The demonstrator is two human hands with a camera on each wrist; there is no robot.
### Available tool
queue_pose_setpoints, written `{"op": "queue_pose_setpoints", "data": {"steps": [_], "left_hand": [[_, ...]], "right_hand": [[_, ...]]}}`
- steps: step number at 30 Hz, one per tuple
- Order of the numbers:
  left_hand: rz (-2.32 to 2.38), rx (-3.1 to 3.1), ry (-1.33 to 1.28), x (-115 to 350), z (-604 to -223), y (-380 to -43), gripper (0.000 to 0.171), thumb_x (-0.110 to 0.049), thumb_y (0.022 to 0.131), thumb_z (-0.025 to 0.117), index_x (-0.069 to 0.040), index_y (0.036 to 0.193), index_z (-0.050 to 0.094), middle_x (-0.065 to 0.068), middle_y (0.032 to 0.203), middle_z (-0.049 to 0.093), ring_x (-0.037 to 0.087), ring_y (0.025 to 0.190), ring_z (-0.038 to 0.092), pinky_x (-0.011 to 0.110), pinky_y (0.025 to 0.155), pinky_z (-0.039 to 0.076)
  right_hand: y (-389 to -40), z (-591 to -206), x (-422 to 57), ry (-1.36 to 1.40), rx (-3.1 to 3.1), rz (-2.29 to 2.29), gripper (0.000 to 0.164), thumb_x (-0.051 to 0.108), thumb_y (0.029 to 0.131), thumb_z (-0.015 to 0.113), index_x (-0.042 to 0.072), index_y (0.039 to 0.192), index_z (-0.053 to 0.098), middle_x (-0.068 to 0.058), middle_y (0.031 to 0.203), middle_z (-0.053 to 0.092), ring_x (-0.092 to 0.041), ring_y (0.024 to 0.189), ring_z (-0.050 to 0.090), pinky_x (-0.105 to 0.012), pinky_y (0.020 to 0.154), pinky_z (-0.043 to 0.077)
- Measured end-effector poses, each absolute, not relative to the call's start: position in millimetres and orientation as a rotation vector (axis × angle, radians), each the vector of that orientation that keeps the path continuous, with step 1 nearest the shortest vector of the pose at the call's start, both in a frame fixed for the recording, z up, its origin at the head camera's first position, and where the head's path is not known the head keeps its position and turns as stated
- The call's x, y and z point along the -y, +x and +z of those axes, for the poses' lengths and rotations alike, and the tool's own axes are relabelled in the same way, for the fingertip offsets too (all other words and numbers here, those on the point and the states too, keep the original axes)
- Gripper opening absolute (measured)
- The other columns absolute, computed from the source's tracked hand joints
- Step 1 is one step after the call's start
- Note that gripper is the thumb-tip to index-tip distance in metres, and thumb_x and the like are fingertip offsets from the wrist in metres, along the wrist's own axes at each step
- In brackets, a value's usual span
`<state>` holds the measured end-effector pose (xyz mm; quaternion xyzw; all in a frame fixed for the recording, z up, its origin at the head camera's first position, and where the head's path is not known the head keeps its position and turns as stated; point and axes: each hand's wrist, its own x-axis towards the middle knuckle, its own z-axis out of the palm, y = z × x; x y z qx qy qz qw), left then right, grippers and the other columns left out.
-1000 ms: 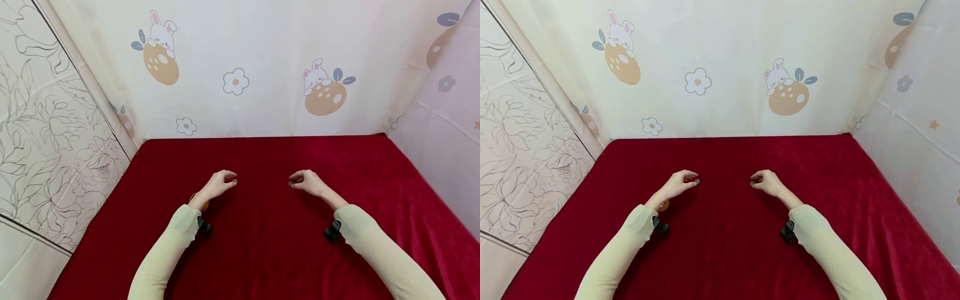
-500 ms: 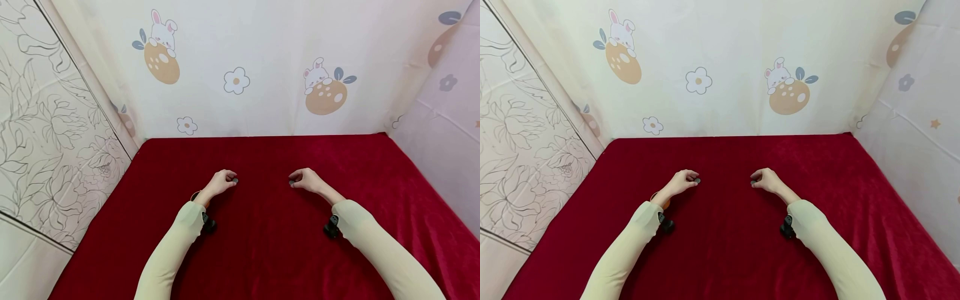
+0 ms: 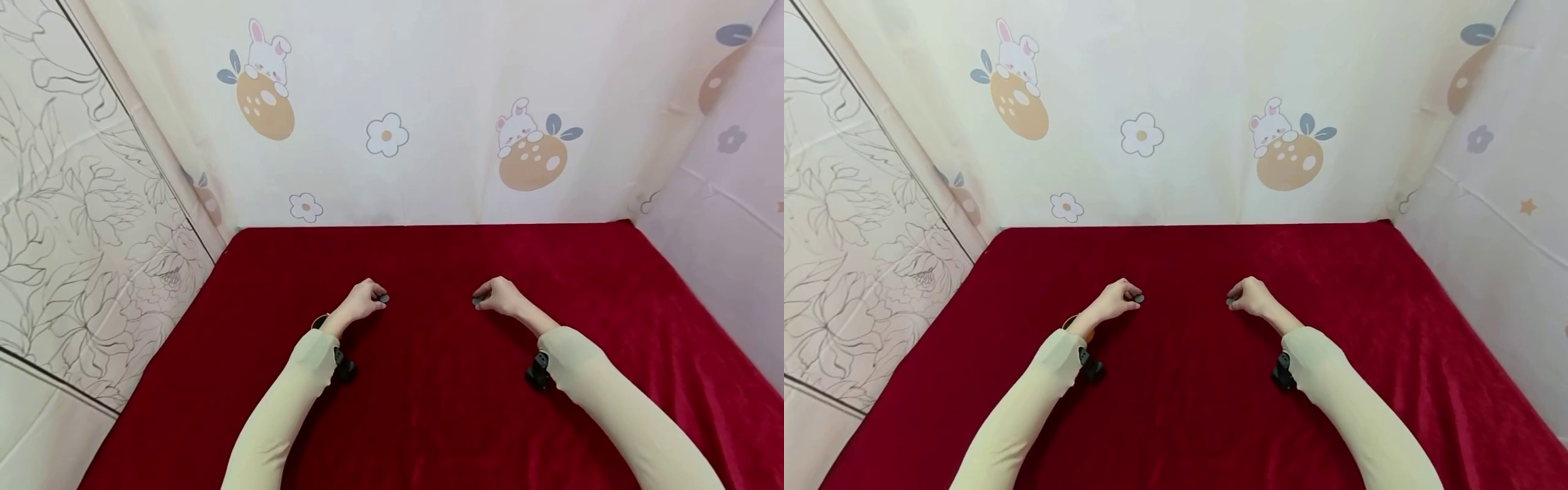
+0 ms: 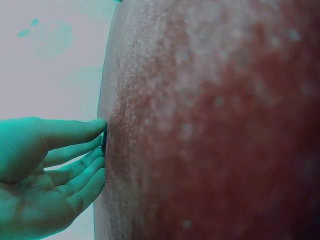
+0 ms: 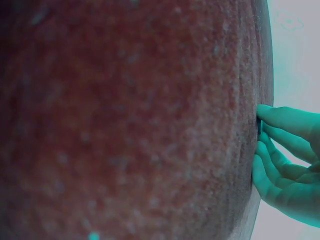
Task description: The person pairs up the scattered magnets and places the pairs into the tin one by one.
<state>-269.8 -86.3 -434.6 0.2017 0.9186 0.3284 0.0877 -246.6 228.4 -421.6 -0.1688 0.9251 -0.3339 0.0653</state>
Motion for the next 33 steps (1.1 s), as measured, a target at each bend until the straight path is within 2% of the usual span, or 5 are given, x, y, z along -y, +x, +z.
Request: {"op": "queue_pose_setpoints", "data": {"steps": [5,15,21,33], "left_hand": [[0.939,-2.772,0.663,84.4,-434.3,-272.1,0.021,-0.004,0.08,0.063,0.004,0.1,0.064,0.013,0.095,0.054,0.024,0.087,0.055,0.03,0.073,0.047],[0.853,-2.76,0.633,78.6,-429.2,-274.5,0.018,-0.005,0.08,0.064,0.003,0.096,0.066,0.012,0.092,0.063,0.021,0.086,0.059,0.029,0.073,0.048],[0.804,-2.738,0.669,72.7,-426.9,-274.1,0.018,-0.007,0.078,0.066,0.002,0.095,0.067,0.011,0.09,0.065,0.02,0.083,0.06,0.027,0.071,0.048],[0.784,-2.707,0.783,56.4,-426.3,-271.2,0.016,-0.01,0.08,0.065,0.0,0.091,0.068,0.009,0.086,0.065,0.017,0.077,0.061,0.023,0.066,0.048]], "right_hand": [[-246.4,-420.7,-226.7,-0.484,-2.833,-0.979,0.021,0.0,0.071,0.067,-0.011,0.089,0.066,-0.016,0.079,0.067,-0.024,0.073,0.063,-0.03,0.063,0.048],[-245.7,-420.8,-225.1,-0.519,-2.825,-0.963,0.018,0.0,0.072,0.067,-0.011,0.087,0.066,-0.016,0.077,0.067,-0.022,0.071,0.062,-0.028,0.061,0.047],[-244.7,-420.2,-220.1,-0.515,-2.793,-0.993,0.018,0.002,0.072,0.068,-0.009,0.087,0.067,-0.016,0.08,0.067,-0.02,0.071,0.062,-0.026,0.061,0.047],[-244.8,-418.9,-206.0,-0.587,-2.778,-0.994,0.018,0.003,0.073,0.068,-0.008,0.086,0.067,-0.017,0.081,0.066,-0.023,0.074,0.062,-0.029,0.063,0.048]]}}
